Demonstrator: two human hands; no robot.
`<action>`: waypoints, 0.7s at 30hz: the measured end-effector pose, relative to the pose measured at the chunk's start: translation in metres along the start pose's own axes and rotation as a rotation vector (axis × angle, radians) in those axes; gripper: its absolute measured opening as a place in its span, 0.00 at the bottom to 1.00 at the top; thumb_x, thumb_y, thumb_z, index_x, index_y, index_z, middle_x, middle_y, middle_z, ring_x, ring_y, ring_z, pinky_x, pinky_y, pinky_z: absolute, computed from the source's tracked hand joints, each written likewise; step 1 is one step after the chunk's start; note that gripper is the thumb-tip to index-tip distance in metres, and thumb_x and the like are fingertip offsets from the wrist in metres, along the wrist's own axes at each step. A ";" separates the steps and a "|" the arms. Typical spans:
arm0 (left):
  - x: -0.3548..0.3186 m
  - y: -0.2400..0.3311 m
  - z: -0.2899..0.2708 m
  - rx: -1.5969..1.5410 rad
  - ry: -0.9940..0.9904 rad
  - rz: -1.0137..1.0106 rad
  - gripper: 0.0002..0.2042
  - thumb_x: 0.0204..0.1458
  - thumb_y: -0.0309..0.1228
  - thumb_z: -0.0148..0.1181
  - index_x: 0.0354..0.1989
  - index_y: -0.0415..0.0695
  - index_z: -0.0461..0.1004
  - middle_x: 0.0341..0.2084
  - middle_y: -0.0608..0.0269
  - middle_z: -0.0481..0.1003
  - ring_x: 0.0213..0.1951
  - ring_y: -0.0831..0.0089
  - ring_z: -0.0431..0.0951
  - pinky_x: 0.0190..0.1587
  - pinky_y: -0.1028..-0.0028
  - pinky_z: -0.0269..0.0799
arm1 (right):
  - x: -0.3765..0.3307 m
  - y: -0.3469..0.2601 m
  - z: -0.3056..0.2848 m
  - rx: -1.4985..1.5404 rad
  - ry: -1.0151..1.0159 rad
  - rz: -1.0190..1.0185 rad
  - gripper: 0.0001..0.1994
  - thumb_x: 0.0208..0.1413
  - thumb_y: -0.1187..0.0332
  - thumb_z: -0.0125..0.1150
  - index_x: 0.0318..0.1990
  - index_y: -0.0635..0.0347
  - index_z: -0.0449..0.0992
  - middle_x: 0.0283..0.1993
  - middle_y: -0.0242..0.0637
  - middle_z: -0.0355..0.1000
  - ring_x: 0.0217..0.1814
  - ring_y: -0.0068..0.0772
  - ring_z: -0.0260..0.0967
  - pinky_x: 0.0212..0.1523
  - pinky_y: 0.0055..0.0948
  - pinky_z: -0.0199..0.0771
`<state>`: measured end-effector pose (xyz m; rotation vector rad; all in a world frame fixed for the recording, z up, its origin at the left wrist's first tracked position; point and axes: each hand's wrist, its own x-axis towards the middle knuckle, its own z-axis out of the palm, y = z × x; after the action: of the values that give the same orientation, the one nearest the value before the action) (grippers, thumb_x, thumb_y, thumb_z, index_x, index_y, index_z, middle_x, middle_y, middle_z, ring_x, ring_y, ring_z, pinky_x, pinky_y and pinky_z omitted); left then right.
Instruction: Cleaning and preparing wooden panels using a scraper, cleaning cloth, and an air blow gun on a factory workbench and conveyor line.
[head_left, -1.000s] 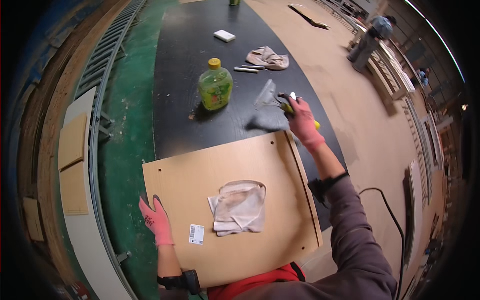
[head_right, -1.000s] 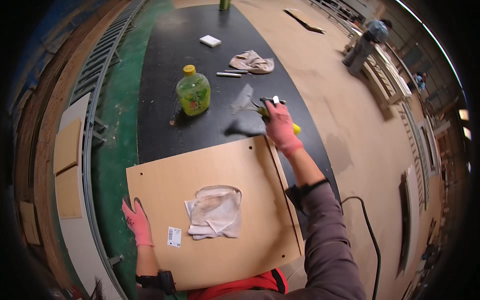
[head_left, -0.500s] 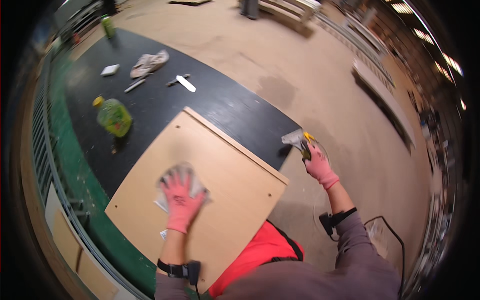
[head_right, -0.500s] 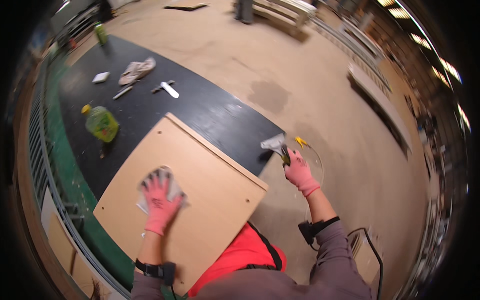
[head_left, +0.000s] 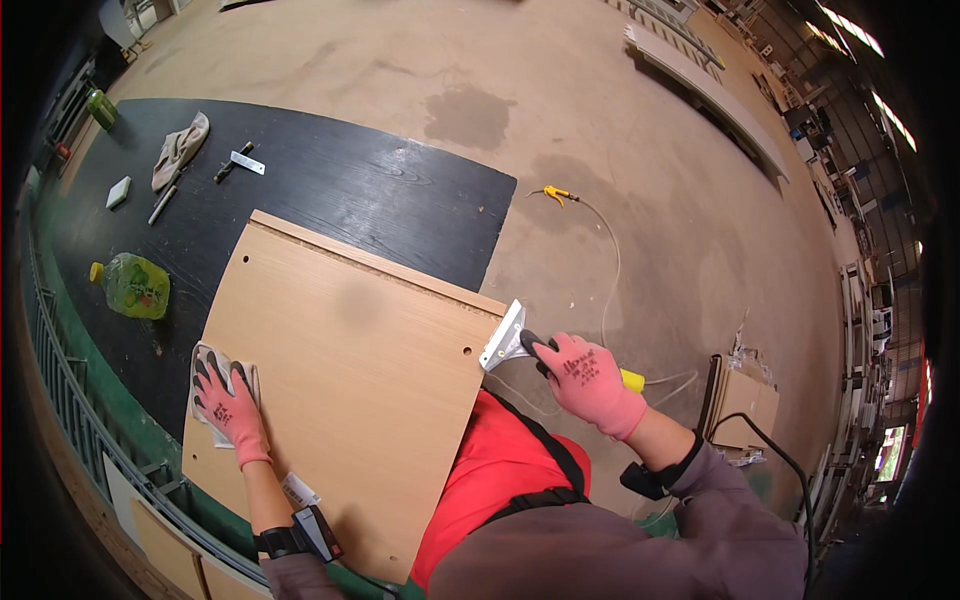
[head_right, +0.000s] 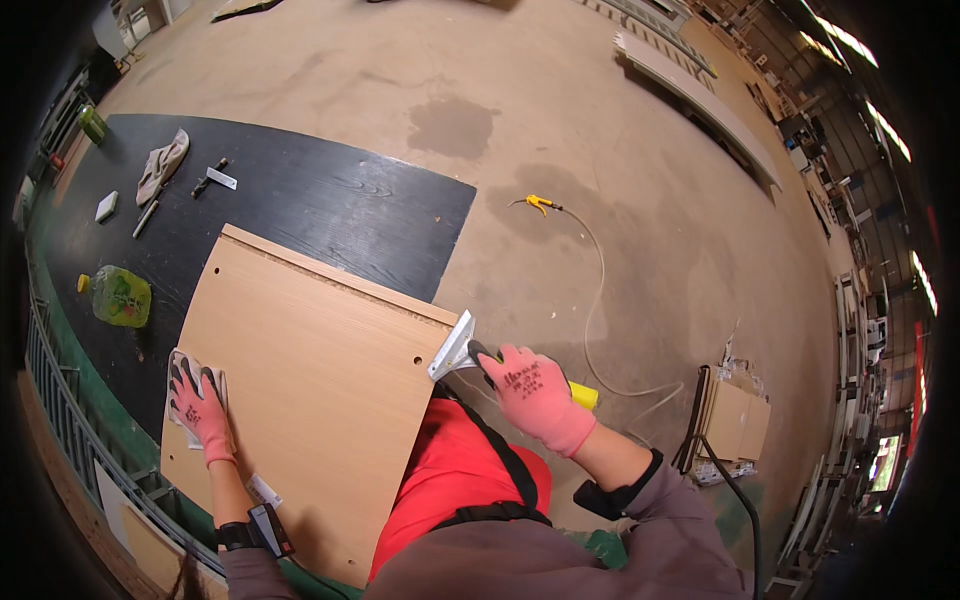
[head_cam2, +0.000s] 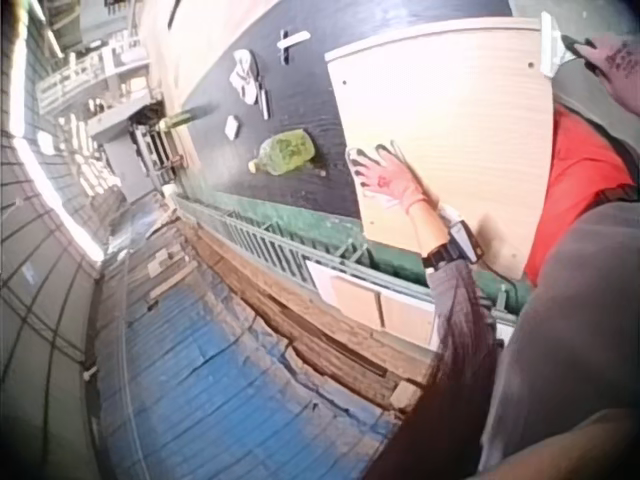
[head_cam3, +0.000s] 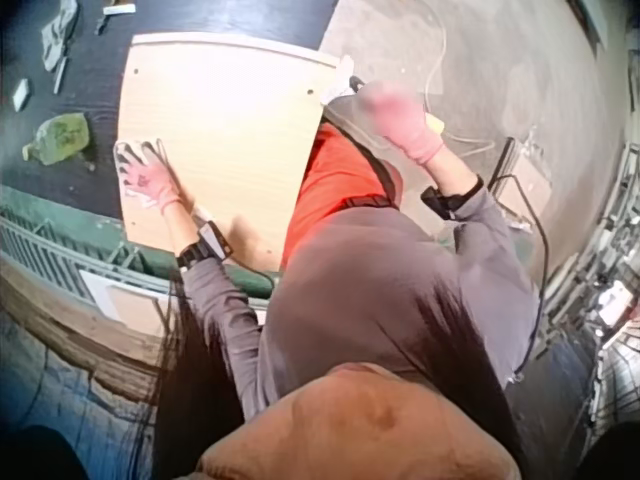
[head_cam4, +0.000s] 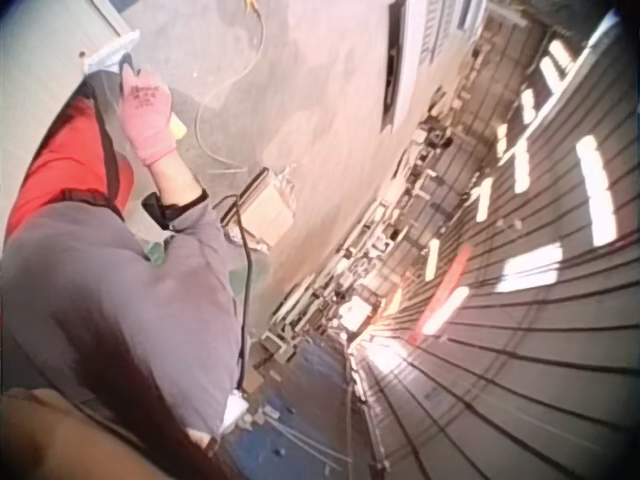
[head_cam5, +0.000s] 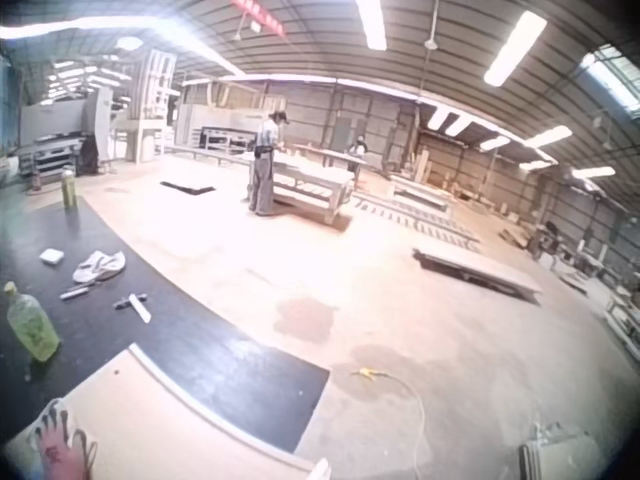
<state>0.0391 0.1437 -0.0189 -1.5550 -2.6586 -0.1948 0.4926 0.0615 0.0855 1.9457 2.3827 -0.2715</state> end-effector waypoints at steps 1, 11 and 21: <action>0.000 0.000 -0.001 -0.003 -0.005 -0.002 0.26 0.52 0.44 0.46 0.57 0.42 0.58 0.57 0.47 0.56 0.60 0.52 0.52 0.60 0.53 0.42 | 0.005 0.000 0.001 -0.024 -0.025 -0.010 0.17 0.45 0.67 0.55 0.45 0.53 0.68 0.34 0.37 0.64 0.36 0.36 0.67 0.32 0.33 0.68; -0.004 0.006 -0.007 -0.018 -0.008 -0.031 0.26 0.51 0.43 0.48 0.57 0.43 0.58 0.57 0.48 0.56 0.60 0.51 0.52 0.61 0.55 0.42 | 0.052 -0.003 -0.017 -0.129 -0.308 -0.147 0.18 0.47 0.69 0.49 0.48 0.54 0.67 0.36 0.41 0.65 0.36 0.39 0.67 0.33 0.34 0.69; -0.006 0.005 -0.009 -0.088 0.044 0.028 0.25 0.49 0.40 0.51 0.55 0.41 0.61 0.56 0.48 0.58 0.59 0.51 0.53 0.61 0.53 0.42 | 0.117 -0.034 -0.031 -0.222 -0.417 -0.288 0.20 0.46 0.70 0.47 0.51 0.57 0.65 0.38 0.44 0.64 0.39 0.40 0.67 0.33 0.35 0.69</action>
<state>0.0460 0.1393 -0.0103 -1.5915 -2.6267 -0.3448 0.4376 0.1735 0.1013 1.2998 2.2853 -0.3653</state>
